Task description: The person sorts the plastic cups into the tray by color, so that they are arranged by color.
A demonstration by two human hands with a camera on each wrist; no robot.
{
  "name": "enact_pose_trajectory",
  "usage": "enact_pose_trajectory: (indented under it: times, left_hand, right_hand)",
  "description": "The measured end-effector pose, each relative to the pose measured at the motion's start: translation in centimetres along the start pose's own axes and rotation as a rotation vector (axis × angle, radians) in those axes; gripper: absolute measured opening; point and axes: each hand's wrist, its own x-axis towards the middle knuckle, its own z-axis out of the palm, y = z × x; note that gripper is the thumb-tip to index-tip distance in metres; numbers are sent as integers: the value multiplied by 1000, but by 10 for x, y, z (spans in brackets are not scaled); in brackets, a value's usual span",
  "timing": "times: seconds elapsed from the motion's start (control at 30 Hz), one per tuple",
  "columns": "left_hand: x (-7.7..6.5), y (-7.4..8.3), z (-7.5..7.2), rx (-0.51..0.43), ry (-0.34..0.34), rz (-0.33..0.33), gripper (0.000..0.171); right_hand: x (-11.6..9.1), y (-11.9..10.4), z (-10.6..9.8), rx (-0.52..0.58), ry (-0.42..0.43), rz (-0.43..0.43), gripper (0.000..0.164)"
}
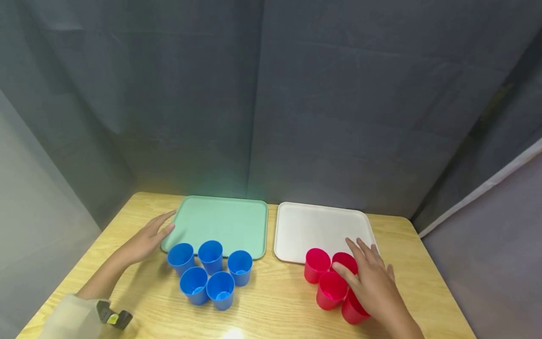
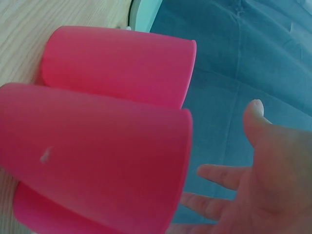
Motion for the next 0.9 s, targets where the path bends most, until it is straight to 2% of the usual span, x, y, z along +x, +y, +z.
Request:
enact_pose_trajectory:
  times: [0.13,0.4,0.6,0.77,0.9]
  left_hand:
    - [4,-6,1,-43,-12,-20,75]
    - [17,-30,7,-169,-62,-111,83]
    - [21,-41,13,-215,-74,-145,87]
    - [28,-52,19,-242,-59,-148,88]
    - [33,-61,24,-270,-50,-122,80]
  right_hand:
    - [0,6,-2,-1,0,-2,90]
    - [-1,18,-4,0,-24,27,86]
    - [-3,27,-5,13,-31,39,83]
    - [-4,33,-6,28,-21,37,81]
    - [-3,38,-7,58,-41,60,83]
